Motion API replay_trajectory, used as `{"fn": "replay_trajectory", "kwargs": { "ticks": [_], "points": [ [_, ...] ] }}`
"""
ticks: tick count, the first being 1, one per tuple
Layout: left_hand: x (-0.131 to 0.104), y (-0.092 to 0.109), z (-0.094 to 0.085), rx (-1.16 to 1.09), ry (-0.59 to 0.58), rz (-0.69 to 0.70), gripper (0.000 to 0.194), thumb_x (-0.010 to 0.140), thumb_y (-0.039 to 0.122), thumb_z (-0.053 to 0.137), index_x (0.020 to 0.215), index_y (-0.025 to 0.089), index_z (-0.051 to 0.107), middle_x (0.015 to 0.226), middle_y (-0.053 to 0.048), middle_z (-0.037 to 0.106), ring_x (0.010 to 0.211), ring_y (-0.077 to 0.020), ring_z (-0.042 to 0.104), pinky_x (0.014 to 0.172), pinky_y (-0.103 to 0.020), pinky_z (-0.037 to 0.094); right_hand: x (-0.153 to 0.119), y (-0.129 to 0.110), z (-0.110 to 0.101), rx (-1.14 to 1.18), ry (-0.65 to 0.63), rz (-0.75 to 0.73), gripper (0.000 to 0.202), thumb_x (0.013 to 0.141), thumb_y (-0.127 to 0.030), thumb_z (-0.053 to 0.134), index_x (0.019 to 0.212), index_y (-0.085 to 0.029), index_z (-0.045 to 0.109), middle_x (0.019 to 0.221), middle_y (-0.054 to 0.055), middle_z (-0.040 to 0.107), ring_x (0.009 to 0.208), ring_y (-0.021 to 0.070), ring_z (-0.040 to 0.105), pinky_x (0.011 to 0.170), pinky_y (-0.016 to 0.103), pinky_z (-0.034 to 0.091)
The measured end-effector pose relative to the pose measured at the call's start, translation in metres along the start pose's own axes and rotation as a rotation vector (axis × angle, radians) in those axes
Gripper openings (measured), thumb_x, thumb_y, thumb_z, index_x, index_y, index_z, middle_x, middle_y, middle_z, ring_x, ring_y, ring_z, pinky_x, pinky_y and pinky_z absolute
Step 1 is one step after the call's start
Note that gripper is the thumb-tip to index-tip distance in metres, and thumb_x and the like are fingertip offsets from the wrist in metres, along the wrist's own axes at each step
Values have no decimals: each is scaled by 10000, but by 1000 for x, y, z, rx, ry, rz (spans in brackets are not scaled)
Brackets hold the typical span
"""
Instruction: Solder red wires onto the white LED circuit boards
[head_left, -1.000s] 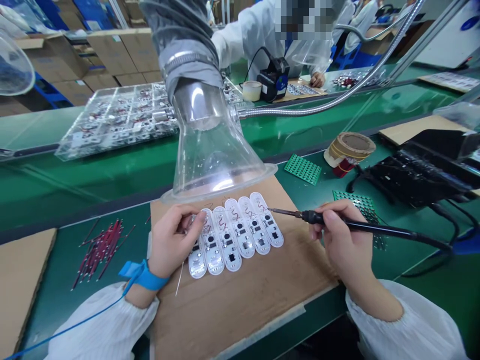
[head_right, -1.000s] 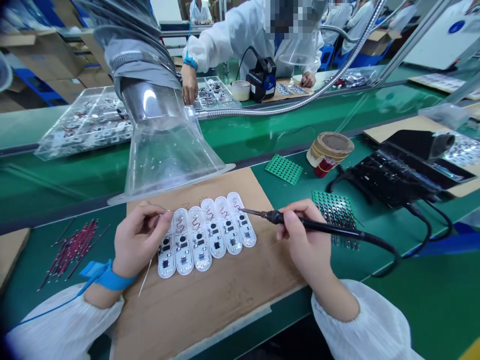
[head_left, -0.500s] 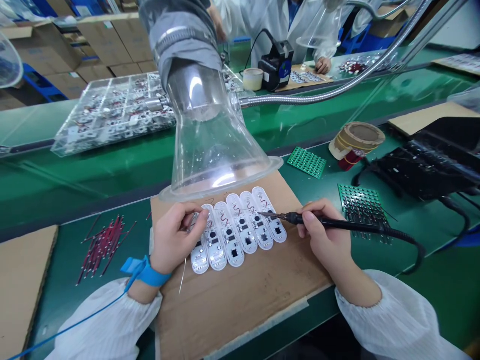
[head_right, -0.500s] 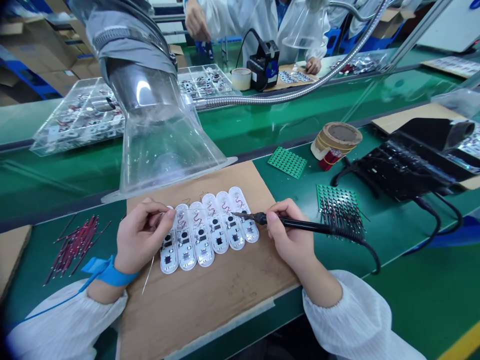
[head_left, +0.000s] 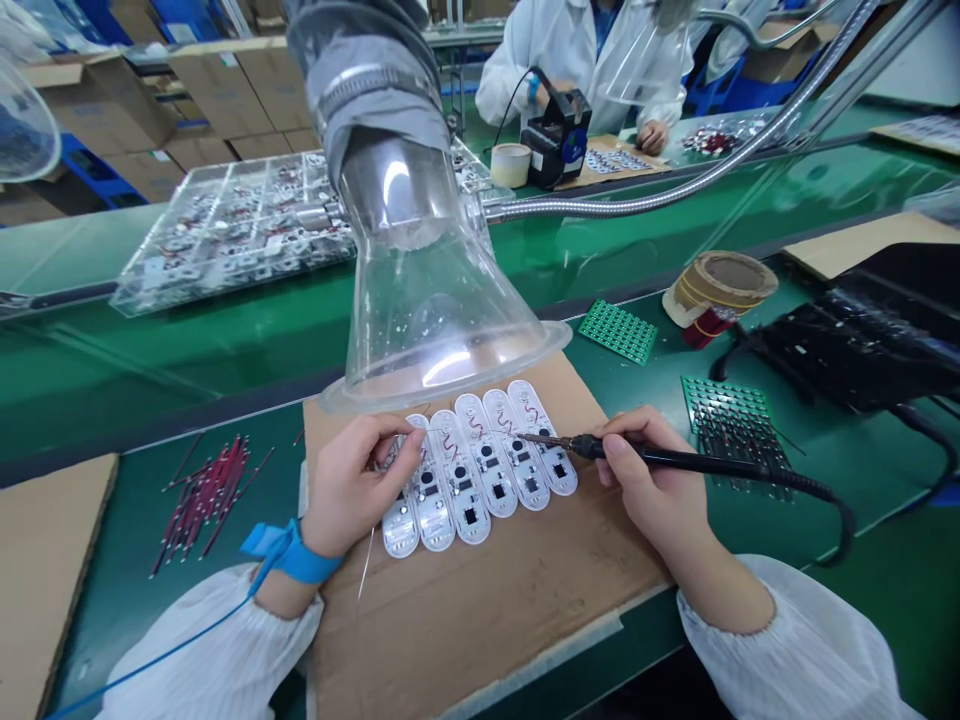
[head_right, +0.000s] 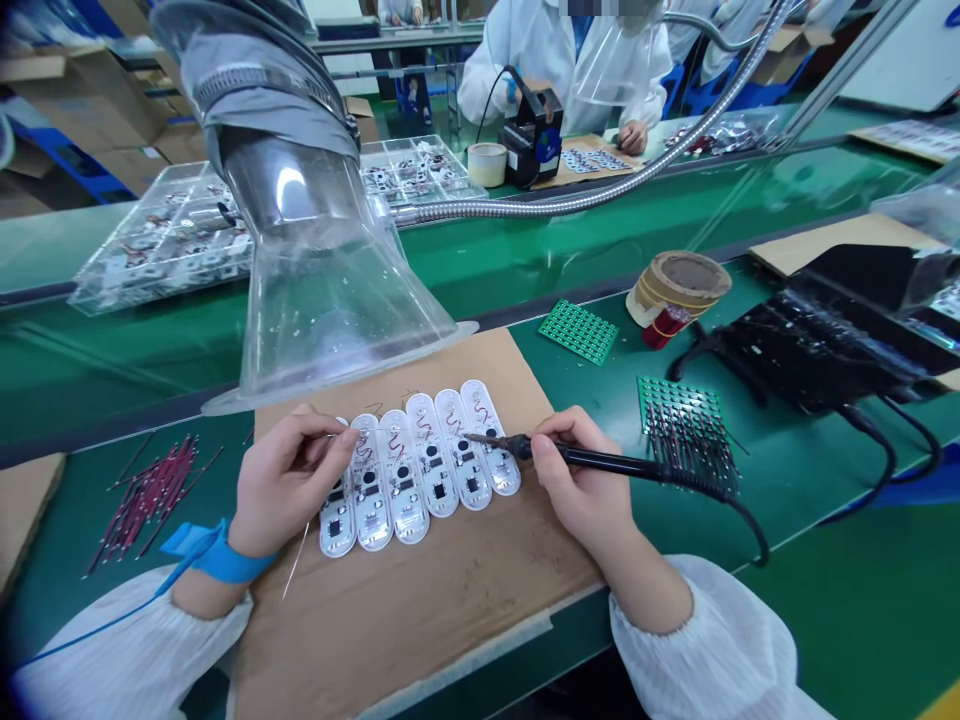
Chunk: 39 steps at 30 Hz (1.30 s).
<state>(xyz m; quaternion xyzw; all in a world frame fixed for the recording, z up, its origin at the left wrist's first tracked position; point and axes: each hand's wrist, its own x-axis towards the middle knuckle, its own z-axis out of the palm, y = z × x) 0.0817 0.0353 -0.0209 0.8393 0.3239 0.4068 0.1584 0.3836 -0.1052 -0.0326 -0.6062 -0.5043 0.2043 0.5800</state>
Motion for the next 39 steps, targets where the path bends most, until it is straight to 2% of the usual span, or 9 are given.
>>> {"fn": "replay_trajectory", "kwargs": {
  "ticks": [5, 9, 17, 29, 33, 36, 39],
  "points": [
    [-1, -2, 0, -3, 38, -31, 67, 1002, 156, 709, 974, 216, 703, 672, 76, 473, 564, -106, 494, 569, -246, 404, -1, -4, 1, 86, 59, -2, 292, 1085, -480, 728, 915, -245, 694, 725, -37, 655, 494, 98, 592, 470, 229, 447],
    [-1, -2, 1, -17, 51, -61, 57, 990, 171, 709, 957, 216, 704, 664, 74, 468, 553, -108, 492, 555, -251, 396, -1, -5, 1, 70, -5, 0, 282, 1092, -477, 719, 929, -248, 697, 652, -45, 634, 498, 112, 588, 481, 234, 463],
    [-1, -2, 1, -12, 57, -91, 64, 991, 191, 704, 932, 215, 699, 661, 74, 470, 541, -103, 485, 538, -247, 376, 1, -3, 2, 19, -69, -8, 271, 1105, -472, 693, 949, -251, 698, 651, -33, 651, 502, 132, 590, 480, 255, 470],
    [1, 0, 2, -28, 9, -30, 96, 992, 159, 705, 917, 217, 693, 649, 81, 460, 548, -102, 478, 557, -244, 388, 0, 3, -1, -71, -93, -35, 288, 1101, -486, 694, 931, -254, 679, 705, -22, 666, 558, 142, 620, 528, 281, 485],
    [-1, -3, 4, -3, 93, -98, 66, 987, 185, 713, 931, 217, 699, 662, 76, 463, 553, -102, 469, 550, -238, 390, -2, 4, -1, -88, -89, -41, 318, 1093, -498, 701, 892, -253, 670, 682, -18, 667, 556, 151, 624, 523, 288, 479],
    [-3, -11, 2, -5, 154, -166, 57, 989, 214, 710, 933, 215, 701, 663, 72, 442, 560, -108, 461, 545, -234, 393, 1, -4, -2, -70, -77, -58, 312, 1090, -496, 709, 891, -258, 678, 699, -14, 688, 548, 148, 623, 521, 290, 480],
    [-4, -22, -3, -19, 132, -152, 75, 983, 244, 709, 917, 212, 700, 651, 67, 440, 555, -112, 442, 543, -240, 388, 7, -21, 1, 6, -30, -66, 320, 1091, -491, 710, 872, -262, 664, 682, -21, 668, 528, 146, 602, 519, 295, 469]
  ]
}}
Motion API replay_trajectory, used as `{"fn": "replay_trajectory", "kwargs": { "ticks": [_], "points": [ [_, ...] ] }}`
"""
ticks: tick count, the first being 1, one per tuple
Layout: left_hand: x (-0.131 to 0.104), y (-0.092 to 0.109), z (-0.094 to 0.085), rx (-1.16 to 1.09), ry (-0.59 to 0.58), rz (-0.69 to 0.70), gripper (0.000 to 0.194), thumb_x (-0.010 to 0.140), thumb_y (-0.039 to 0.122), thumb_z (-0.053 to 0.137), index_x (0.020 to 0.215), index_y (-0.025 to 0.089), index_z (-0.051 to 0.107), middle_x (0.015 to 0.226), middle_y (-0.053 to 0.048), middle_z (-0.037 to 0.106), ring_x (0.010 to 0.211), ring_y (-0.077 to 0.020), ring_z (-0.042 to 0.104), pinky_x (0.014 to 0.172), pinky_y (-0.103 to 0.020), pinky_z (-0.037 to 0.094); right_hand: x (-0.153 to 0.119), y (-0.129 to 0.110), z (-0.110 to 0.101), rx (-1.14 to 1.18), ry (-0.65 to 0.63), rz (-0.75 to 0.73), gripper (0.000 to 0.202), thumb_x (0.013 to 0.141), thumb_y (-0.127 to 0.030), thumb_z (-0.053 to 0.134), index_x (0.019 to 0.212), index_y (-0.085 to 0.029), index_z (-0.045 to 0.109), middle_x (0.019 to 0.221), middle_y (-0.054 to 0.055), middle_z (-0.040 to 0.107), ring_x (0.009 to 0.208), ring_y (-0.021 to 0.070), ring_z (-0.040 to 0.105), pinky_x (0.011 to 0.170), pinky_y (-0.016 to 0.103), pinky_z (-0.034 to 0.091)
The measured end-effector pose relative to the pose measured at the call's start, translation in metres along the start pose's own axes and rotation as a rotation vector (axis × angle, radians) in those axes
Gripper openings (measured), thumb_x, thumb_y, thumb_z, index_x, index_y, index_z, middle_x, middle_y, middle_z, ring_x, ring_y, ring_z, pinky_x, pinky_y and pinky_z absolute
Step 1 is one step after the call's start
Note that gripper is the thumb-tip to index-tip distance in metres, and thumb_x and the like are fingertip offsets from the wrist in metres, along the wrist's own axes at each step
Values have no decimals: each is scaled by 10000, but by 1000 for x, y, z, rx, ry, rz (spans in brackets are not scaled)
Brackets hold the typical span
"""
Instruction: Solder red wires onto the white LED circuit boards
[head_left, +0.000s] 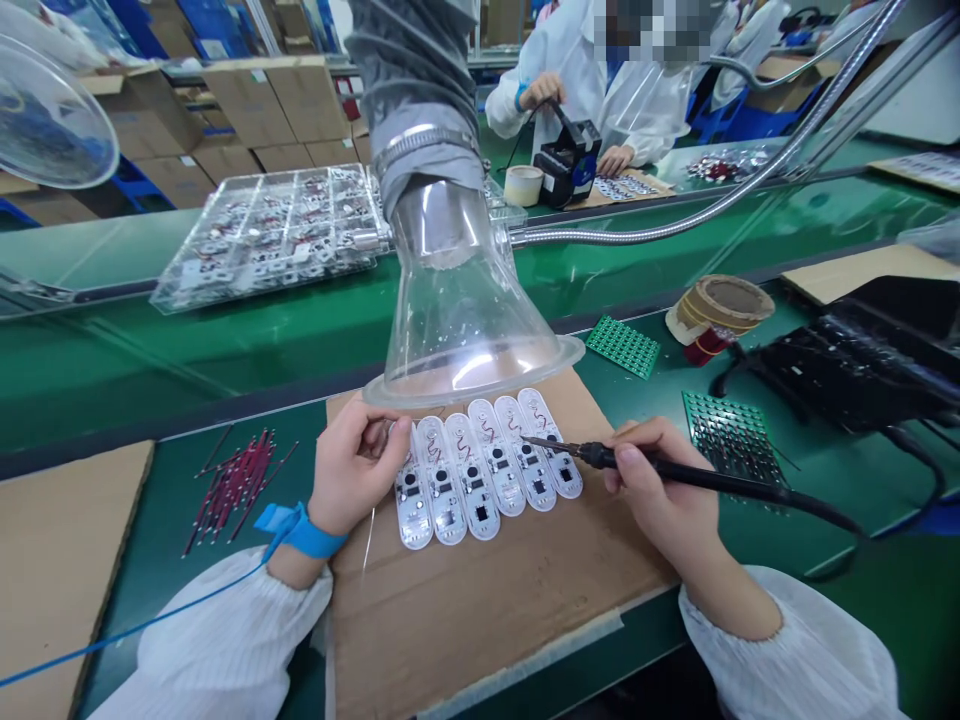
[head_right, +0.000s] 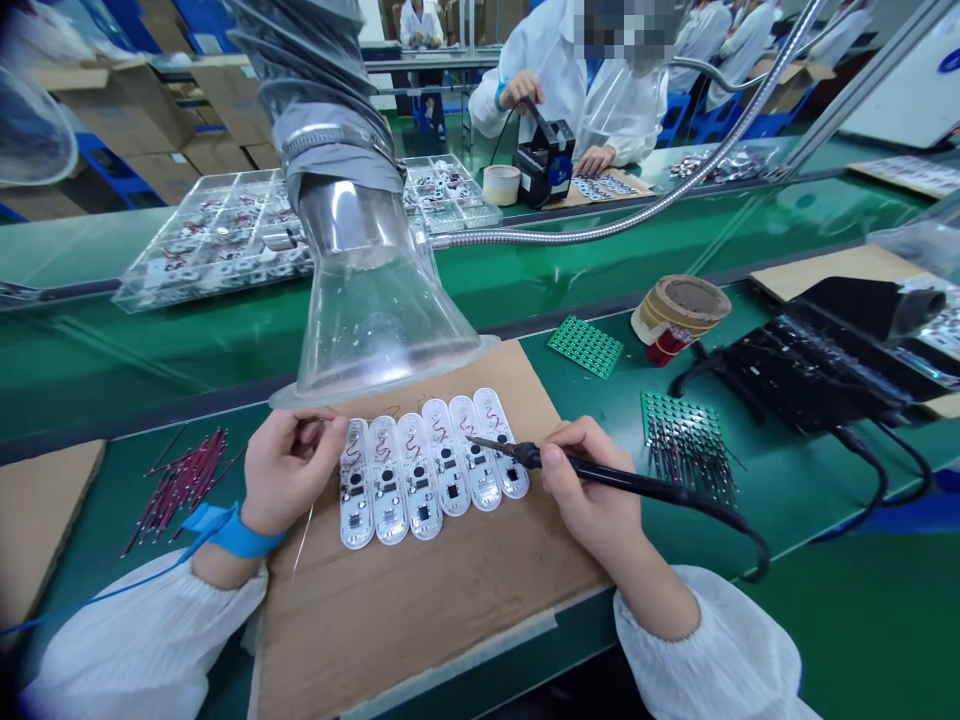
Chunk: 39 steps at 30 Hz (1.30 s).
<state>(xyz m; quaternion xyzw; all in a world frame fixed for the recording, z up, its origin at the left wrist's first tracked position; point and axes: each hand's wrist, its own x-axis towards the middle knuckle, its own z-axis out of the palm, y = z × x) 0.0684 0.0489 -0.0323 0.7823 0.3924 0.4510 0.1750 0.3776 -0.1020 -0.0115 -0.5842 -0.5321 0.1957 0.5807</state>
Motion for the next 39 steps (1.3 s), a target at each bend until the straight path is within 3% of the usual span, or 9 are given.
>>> {"fn": "replay_trajectory", "kwargs": {
  "ticks": [4, 8, 14, 21, 29, 36, 39],
  "points": [
    [3, -6, -5, -37, -3, 12, 71, 974, 236, 710, 909, 211, 695, 659, 65, 441, 559, -112, 447, 545, -237, 393, 6, -9, 13, 80, 59, 17, 365, 1099, -509, 693, 837, -264, 629, 616, -41, 605, 490, 144, 552, 490, 292, 413],
    [5, -1, -5, -37, -48, 64, 58, 960, 195, 701, 905, 212, 693, 650, 71, 458, 545, -106, 446, 542, -235, 382, 1, 7, 25, 95, 52, -19, 346, 1091, -510, 702, 857, -263, 640, 641, -34, 621, 556, 161, 584, 552, 308, 466],
    [7, 4, -5, 7, -83, 32, 89, 968, 236, 680, 882, 214, 690, 620, 75, 429, 537, -115, 432, 546, -243, 372, -6, 23, 21, -14, -5, 77, 331, 1079, -531, 706, 894, -261, 661, 660, -28, 628, 551, 168, 572, 526, 313, 450],
    [9, 4, -4, 32, -116, 57, 95, 964, 237, 670, 874, 216, 693, 602, 82, 416, 520, -114, 424, 547, -248, 365, -4, 17, 22, -102, -32, 2, 337, 1083, -540, 694, 882, -269, 693, 639, -20, 649, 511, 168, 575, 513, 323, 451],
    [9, 6, -4, 42, -149, 120, 92, 981, 216, 674, 900, 210, 717, 628, 78, 456, 518, -105, 443, 540, -246, 360, -4, 16, 22, -114, -52, -21, 365, 1090, -549, 680, 857, -268, 675, 650, -15, 655, 528, 168, 600, 511, 319, 452],
    [9, 6, -5, 27, -97, 130, 98, 969, 170, 670, 879, 208, 678, 633, 85, 429, 532, -103, 448, 547, -245, 365, -4, 18, 22, 8, 22, 32, 327, 1099, -521, 690, 893, -268, 672, 654, -24, 617, 545, 166, 561, 522, 321, 438],
    [9, 5, -5, 19, -87, 149, 94, 974, 160, 670, 892, 206, 669, 646, 86, 433, 541, -99, 451, 546, -236, 369, -5, 19, 22, 14, -5, 38, 305, 1105, -499, 687, 906, -270, 668, 665, -25, 623, 552, 165, 566, 518, 318, 435]
  ]
}}
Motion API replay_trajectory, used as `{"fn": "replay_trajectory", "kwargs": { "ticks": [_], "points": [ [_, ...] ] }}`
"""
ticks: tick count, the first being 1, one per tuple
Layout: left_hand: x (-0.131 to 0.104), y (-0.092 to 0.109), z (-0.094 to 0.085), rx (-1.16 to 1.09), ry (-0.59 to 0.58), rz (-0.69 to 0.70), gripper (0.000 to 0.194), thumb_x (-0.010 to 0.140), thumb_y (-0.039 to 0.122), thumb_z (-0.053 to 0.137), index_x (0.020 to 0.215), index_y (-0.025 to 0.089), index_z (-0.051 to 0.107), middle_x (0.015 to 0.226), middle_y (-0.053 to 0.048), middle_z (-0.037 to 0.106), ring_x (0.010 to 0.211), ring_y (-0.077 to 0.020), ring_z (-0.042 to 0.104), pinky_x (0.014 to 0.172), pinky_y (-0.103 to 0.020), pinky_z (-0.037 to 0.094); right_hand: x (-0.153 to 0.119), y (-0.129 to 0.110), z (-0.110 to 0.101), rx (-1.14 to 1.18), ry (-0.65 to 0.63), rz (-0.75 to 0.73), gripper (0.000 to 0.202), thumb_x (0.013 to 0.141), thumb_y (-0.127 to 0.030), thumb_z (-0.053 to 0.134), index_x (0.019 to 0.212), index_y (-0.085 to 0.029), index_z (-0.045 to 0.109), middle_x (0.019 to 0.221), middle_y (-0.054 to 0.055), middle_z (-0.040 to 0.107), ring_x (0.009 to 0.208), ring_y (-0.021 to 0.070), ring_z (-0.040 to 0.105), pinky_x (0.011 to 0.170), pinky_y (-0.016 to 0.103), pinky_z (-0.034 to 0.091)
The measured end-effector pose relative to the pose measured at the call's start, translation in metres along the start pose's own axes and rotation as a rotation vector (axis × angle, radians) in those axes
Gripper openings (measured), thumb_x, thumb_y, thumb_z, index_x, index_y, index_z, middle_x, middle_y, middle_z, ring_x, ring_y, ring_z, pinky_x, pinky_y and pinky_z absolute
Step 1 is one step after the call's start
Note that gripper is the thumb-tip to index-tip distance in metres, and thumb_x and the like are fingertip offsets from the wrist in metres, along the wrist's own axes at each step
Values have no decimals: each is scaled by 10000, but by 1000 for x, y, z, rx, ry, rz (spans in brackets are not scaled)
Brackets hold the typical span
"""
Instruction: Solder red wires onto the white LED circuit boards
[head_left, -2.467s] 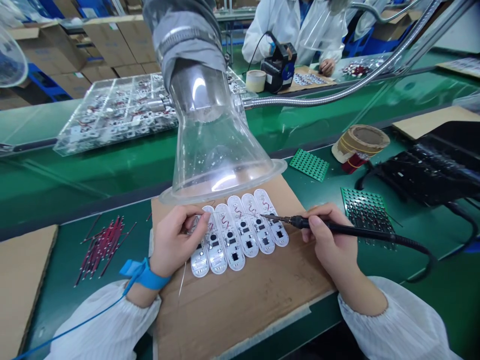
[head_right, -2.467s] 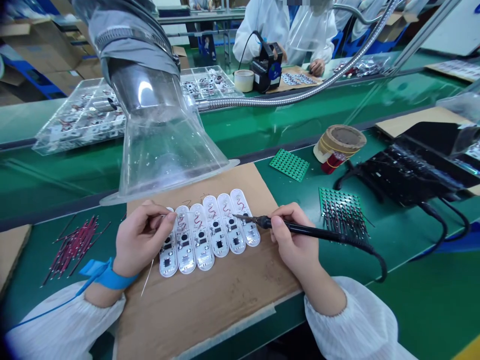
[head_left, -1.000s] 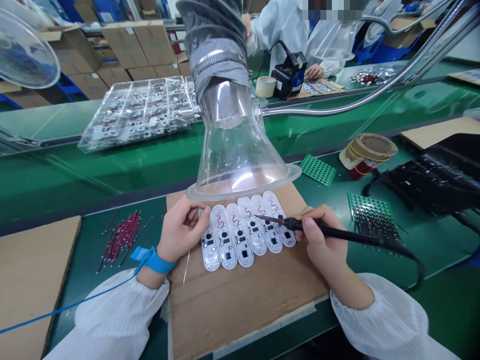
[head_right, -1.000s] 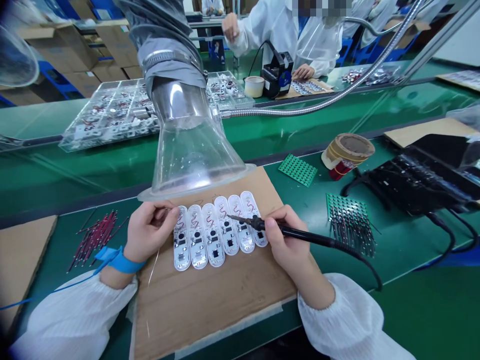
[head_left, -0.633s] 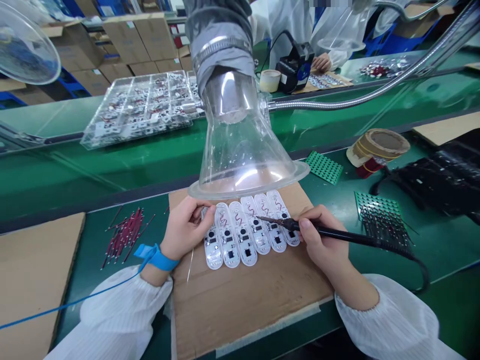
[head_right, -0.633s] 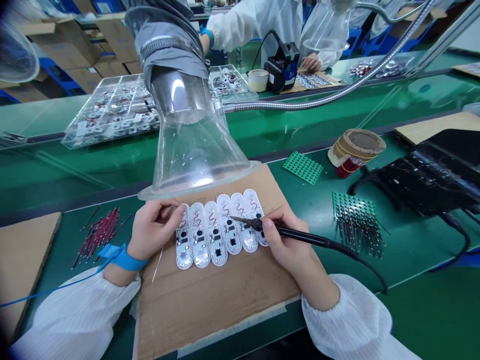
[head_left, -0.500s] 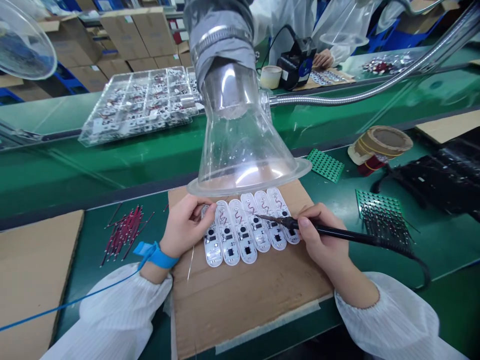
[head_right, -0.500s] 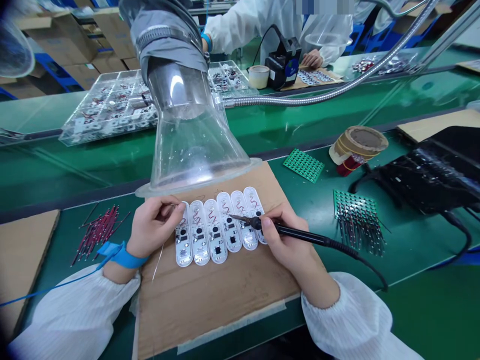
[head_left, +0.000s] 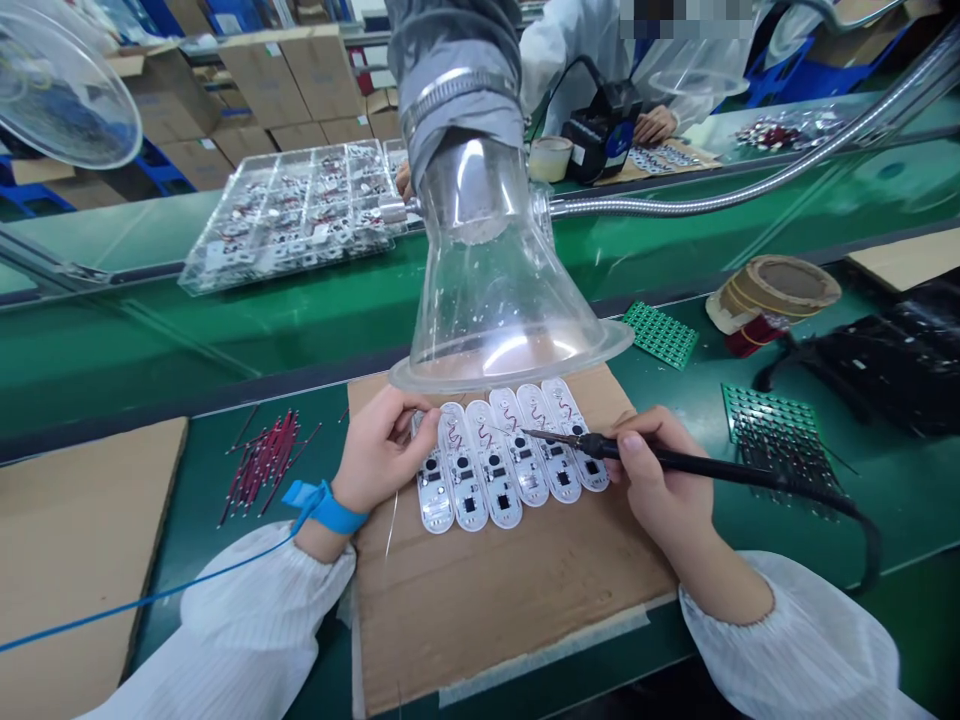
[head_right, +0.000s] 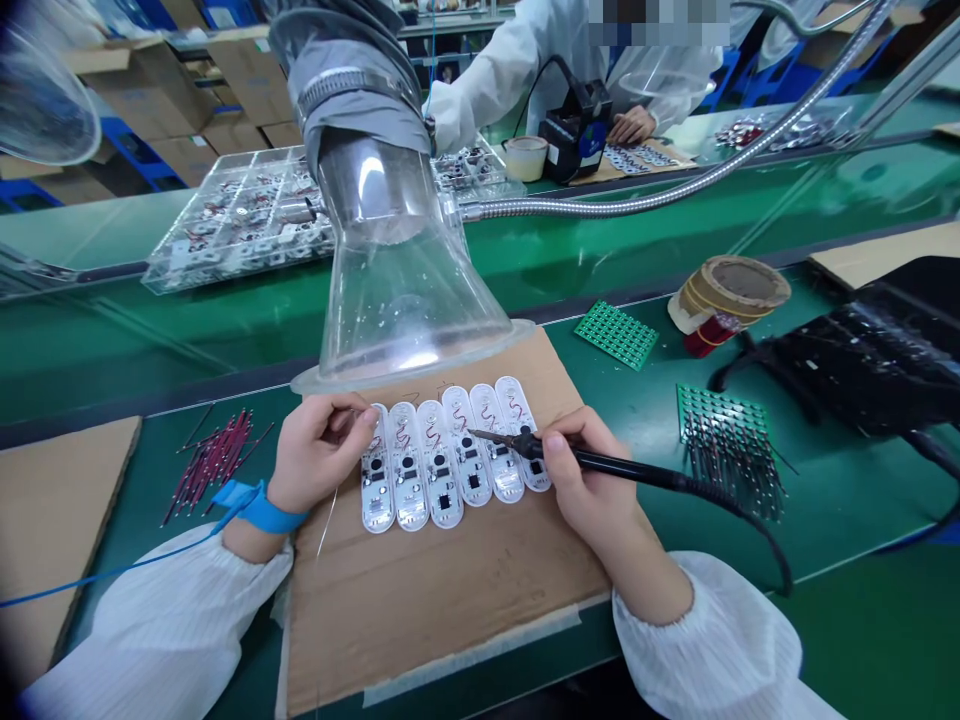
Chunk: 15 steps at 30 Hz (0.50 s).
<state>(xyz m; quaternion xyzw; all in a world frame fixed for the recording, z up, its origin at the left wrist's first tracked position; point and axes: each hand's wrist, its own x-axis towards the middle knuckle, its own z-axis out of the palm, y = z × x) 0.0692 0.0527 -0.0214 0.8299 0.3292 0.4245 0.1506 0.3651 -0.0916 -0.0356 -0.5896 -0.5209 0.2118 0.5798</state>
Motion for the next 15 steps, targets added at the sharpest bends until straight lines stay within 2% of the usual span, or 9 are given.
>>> {"fn": "replay_trajectory", "kwargs": {
  "ticks": [4, 15],
  "points": [
    [0, -2, 1, -8, 8, 34, 96, 977, 144, 679, 909, 208, 656, 660, 92, 421, 547, -90, 443, 552, -223, 369, -2, 2, 0, -86, -53, -16, 278, 1107, -486, 686, 932, -270, 681, 707, -12, 667, 590, 176, 619, 549, 326, 473],
    [1, -1, 3, -14, -13, 65, 110, 971, 124, 686, 910, 207, 645, 663, 102, 399, 528, -78, 417, 527, -219, 337, 5, -6, 3, -190, -135, -150, 210, 1121, -373, 662, 933, -280, 678, 727, -40, 690, 568, 138, 630, 549, 275, 498]
  ]
}}
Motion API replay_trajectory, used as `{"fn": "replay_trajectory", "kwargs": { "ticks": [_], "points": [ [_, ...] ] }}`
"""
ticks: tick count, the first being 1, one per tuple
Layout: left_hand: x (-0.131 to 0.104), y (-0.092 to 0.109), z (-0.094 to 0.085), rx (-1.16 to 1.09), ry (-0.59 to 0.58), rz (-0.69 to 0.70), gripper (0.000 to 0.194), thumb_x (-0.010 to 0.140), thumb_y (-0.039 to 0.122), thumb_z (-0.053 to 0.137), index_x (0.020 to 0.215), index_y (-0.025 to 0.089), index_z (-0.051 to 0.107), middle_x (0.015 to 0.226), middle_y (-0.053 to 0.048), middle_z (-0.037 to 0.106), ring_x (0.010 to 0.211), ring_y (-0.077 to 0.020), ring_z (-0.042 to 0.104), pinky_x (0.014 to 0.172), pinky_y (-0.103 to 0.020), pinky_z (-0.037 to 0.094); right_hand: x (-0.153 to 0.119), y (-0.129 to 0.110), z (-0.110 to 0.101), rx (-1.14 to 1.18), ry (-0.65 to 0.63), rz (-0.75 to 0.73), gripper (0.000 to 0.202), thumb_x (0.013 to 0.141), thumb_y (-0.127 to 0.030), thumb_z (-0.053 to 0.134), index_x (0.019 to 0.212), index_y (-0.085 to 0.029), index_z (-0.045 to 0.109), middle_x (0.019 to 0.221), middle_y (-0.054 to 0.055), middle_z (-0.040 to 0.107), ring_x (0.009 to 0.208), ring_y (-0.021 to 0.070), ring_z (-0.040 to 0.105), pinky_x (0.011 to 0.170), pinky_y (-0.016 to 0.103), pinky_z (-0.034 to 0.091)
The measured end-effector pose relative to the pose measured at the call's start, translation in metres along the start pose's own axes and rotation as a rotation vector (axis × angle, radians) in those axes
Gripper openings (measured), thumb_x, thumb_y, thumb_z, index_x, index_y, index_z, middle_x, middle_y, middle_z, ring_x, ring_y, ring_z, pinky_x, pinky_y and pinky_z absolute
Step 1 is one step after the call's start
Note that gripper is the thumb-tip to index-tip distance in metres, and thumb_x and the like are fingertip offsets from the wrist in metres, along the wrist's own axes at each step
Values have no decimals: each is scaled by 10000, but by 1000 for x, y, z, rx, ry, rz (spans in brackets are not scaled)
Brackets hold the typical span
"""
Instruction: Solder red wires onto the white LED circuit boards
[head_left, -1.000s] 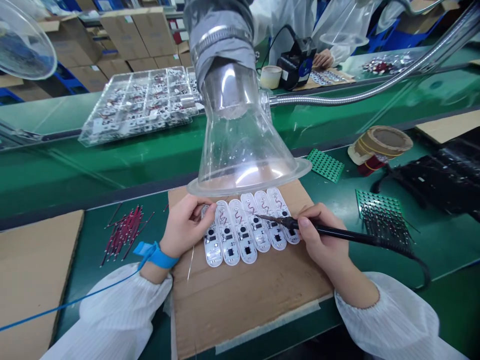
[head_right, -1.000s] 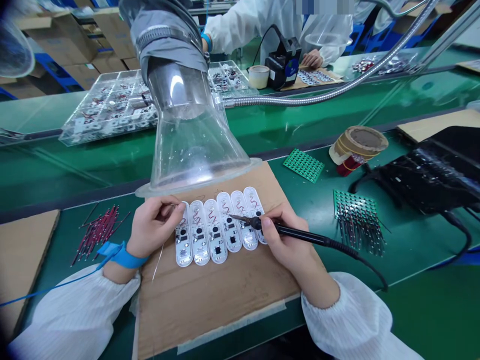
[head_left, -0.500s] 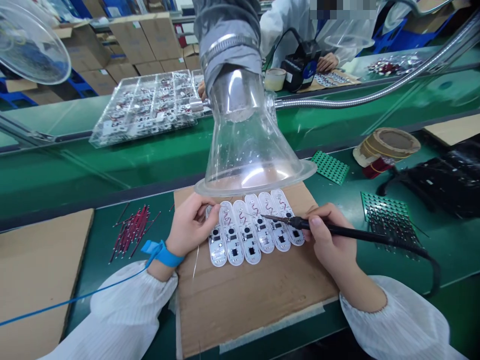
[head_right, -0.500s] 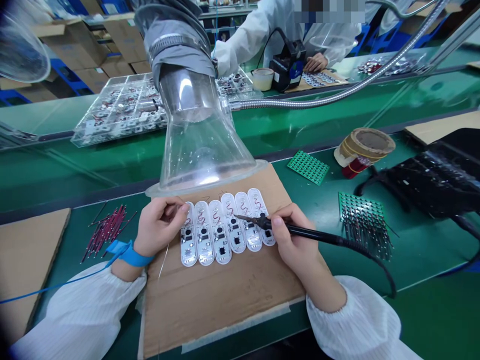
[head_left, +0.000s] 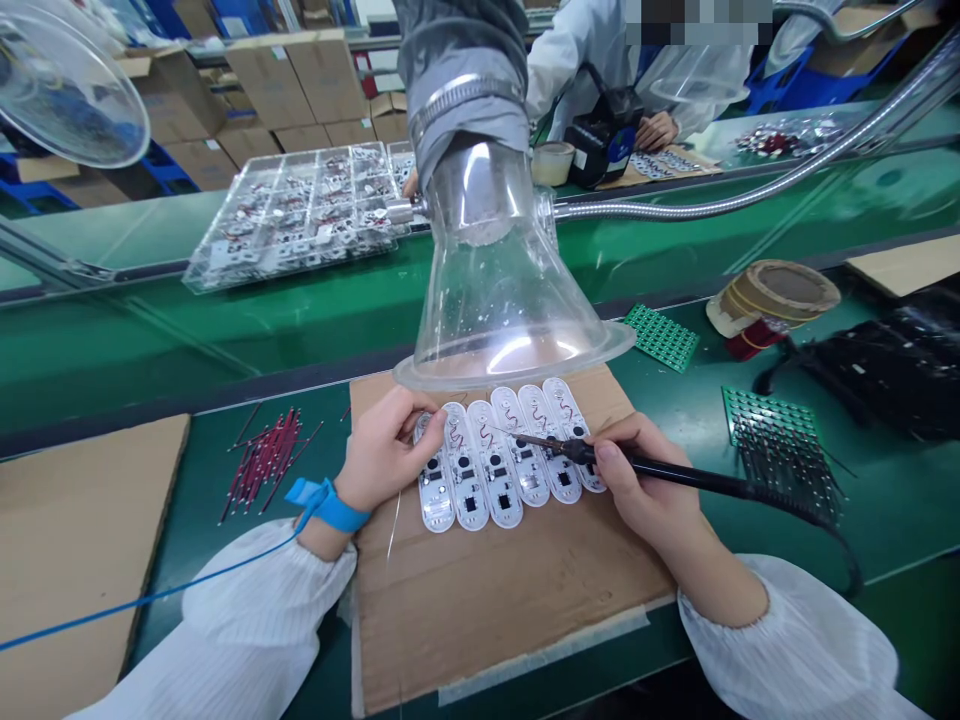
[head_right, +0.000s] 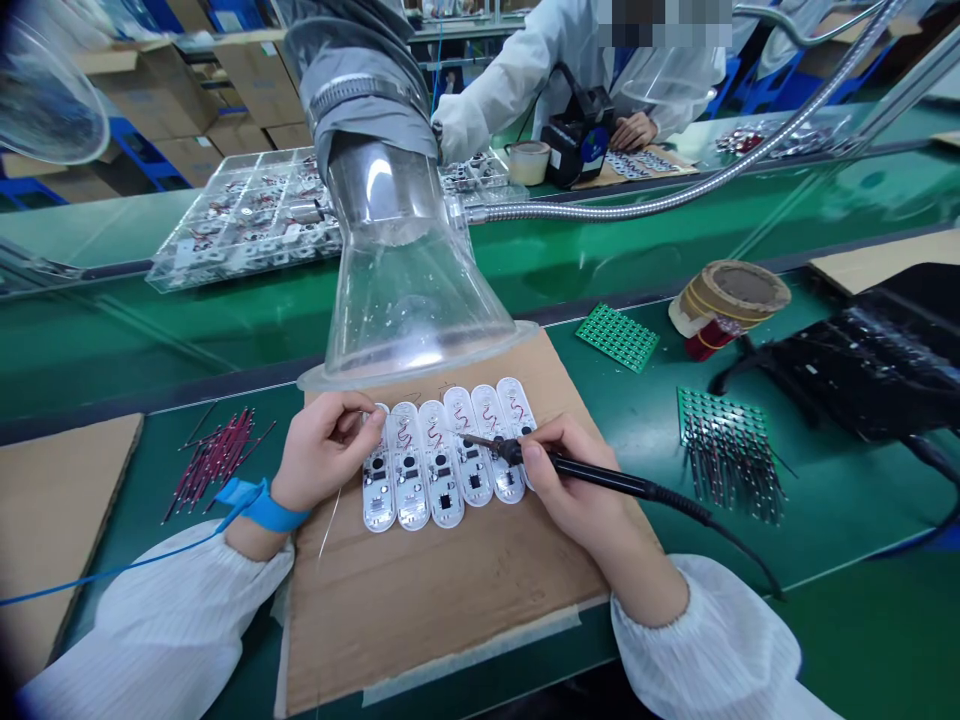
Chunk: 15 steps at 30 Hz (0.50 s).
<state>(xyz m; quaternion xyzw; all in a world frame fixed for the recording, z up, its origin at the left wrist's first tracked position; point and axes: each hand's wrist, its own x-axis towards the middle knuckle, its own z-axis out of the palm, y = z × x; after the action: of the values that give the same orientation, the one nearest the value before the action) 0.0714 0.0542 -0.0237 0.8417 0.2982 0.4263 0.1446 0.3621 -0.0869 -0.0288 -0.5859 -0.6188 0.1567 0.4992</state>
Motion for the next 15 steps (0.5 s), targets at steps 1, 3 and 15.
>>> {"fn": "replay_trajectory", "kwargs": {
  "ticks": [1, 3, 15],
  "points": [
    [0, 0, 0, -2, -4, 6, 110, 973, 126, 686, 913, 207, 643, 664, 102, 400, 527, -77, 414, 524, -218, 335, 0, -1, 0, -10, 1, -11, 207, 1118, -366, 666, 930, -278, 678, 733, -40, 694, 569, 137, 631, 548, 272, 499],
    [0, 0, 0, -7, -6, 20, 110, 976, 126, 686, 920, 209, 640, 667, 101, 403, 526, -77, 409, 518, -217, 331, 1, -3, -1, -33, 7, -34, 206, 1111, -358, 674, 923, -276, 678, 741, -37, 701, 578, 137, 638, 550, 270, 499],
    [2, 0, -3, -41, 77, 59, 163, 950, 84, 665, 961, 231, 595, 704, 84, 420, 573, -97, 437, 549, -228, 358, -12, 1, 2, 173, 153, 45, 230, 1106, -468, 682, 962, -288, 686, 755, 19, 697, 651, 221, 675, 569, 365, 519]
  ]
}}
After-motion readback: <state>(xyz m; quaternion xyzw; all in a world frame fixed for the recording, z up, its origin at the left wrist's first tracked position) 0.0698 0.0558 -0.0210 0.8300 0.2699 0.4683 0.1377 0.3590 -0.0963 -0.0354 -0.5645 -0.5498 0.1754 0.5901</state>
